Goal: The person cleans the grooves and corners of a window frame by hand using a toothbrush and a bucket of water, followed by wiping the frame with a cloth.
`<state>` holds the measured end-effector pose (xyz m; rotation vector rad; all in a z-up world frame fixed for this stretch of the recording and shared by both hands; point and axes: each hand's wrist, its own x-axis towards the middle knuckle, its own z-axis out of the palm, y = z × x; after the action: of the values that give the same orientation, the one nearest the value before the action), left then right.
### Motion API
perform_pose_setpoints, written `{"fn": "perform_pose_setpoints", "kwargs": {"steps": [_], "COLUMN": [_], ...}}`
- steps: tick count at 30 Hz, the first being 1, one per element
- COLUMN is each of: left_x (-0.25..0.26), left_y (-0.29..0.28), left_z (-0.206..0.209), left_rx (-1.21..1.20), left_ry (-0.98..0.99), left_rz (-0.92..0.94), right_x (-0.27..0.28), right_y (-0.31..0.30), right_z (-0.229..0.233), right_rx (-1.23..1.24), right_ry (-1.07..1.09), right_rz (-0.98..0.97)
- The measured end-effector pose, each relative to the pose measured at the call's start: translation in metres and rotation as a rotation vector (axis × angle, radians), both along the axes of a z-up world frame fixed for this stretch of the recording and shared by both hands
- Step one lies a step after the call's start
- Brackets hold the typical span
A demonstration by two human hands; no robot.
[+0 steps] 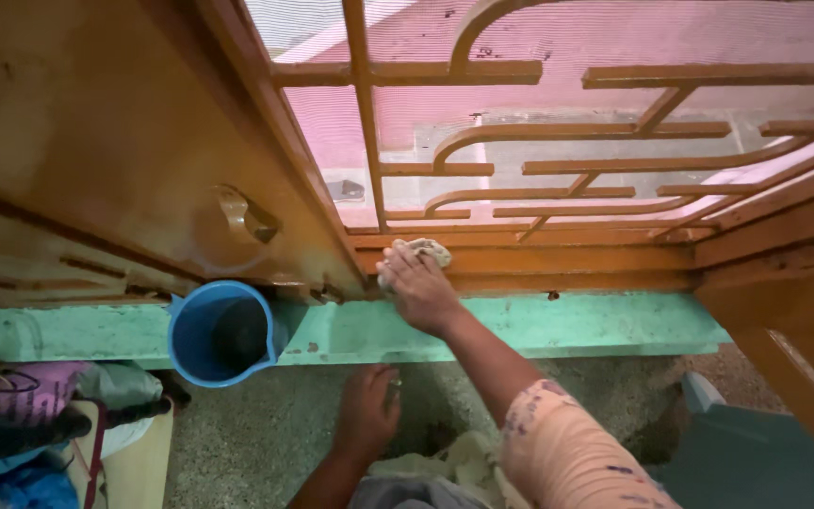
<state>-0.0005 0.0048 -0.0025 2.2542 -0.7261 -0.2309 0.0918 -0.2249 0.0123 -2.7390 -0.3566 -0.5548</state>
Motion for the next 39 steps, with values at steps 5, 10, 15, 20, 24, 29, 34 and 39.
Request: {"fn": "perform_pose_setpoints", "kwargs": {"steps": [5, 10, 15, 20, 24, 29, 34, 39], "left_x": [0.025, 0.035, 0.039, 0.075, 0.096, 0.094, 0.088, 0.095], "left_y": [0.006, 0.009, 0.018, 0.029, 0.02, -0.013, -0.038, -0.052], "left_z": [-0.019, -0.023, -0.026, -0.034, -0.044, -0.031, 0.005, 0.047], "left_rx": [0.094, 0.119, 0.097, 0.236, 0.335, 0.232, 0.071, -0.232], "left_ry": [-0.029, -0.051, -0.07, -0.105, -0.206, -0.236, -0.237, -0.232], "left_rz": [0.072, 0.057, 0.058, 0.074, 0.006, -0.146, -0.123, -0.098], "right_x": [-0.032, -0.067, -0.096, -0.093, -0.056, -0.014, 0.01, 0.044], "right_y": [-0.049, -0.11, -0.143, -0.117, -0.079, -0.034, 0.001, 0.041], "right_z": [-0.006, -0.004, -0.001, 0.017, 0.021, 0.003, -0.011, -0.022], "right_rx": [-0.042, -0.08, 0.01, 0.31, 0.268, -0.121, 0.004, -0.009], "right_ry": [0.101, 0.157, 0.034, -0.211, -0.258, -0.089, 0.159, 0.281], "right_rz": [-0.116, -0.272, -0.441, -0.677, -0.517, -0.675, -0.503, -0.098]}}
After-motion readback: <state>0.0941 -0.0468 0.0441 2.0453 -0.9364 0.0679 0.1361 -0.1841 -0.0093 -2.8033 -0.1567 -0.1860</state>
